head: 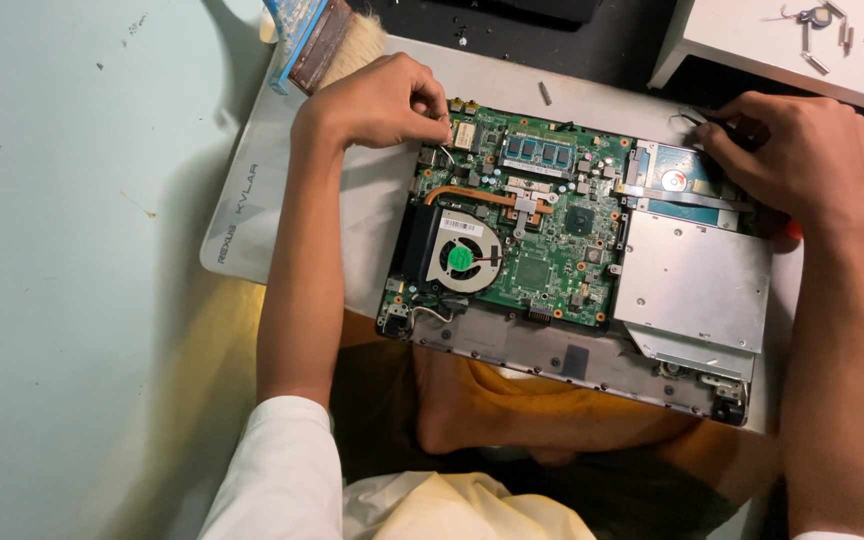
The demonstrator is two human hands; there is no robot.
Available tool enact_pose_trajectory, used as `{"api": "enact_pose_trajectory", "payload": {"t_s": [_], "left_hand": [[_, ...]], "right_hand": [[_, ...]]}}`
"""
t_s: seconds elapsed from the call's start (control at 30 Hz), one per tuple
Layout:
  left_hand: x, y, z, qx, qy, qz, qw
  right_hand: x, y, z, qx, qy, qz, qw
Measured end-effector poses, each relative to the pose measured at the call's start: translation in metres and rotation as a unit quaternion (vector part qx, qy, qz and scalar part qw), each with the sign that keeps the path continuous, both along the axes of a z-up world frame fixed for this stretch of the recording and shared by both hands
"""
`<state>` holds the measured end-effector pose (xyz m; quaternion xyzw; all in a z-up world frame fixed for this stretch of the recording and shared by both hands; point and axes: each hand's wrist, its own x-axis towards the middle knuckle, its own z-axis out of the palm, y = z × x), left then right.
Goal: Connecting internal ribbon cables and fastening the bottom cover of a laptop using a screwdriver.
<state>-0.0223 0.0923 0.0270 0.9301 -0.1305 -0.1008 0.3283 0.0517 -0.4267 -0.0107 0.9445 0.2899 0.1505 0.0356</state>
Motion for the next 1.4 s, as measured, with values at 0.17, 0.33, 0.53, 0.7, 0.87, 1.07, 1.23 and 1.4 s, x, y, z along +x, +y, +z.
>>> {"api": "enact_pose_trajectory", "payload": {"t_s": [0.17,0.33,0.53,0.7,0.87,1.07,1.23,1.4], "left_hand": [[0.001,-0.001,-0.002,-0.011,0.010,0.004,1.000],[0.006,-0.004,-0.005,-0.021,0.050,0.029,0.998],[0.014,-0.007,-0.010,-0.031,0.085,0.047,0.995],[0.019,-0.009,-0.006,-0.006,0.121,0.070,0.990],[0.015,0.007,-0.011,-0.046,0.080,-0.010,0.996],[0.004,0.021,-0.003,-0.092,-0.020,-0.044,0.995],[0.009,0.012,-0.010,-0.105,-0.076,-0.069,0.989],[0.007,0.002,-0.005,-0.102,-0.063,-0.053,0.991]], "right_hand": [[0.000,0.003,0.000,-0.020,-0.003,-0.015,1.000],[0.001,0.004,-0.002,-0.011,0.006,-0.019,1.000],[0.007,0.000,-0.011,-0.041,-0.016,-0.020,0.999],[0.008,-0.002,-0.011,-0.012,0.007,-0.018,1.000],[0.008,-0.004,-0.013,-0.007,0.002,-0.024,1.000],[0.009,-0.005,-0.015,-0.030,0.001,-0.040,0.999],[0.007,-0.006,-0.013,-0.056,-0.021,-0.037,0.998],[0.008,-0.006,-0.014,-0.059,-0.034,-0.027,0.997]]}}
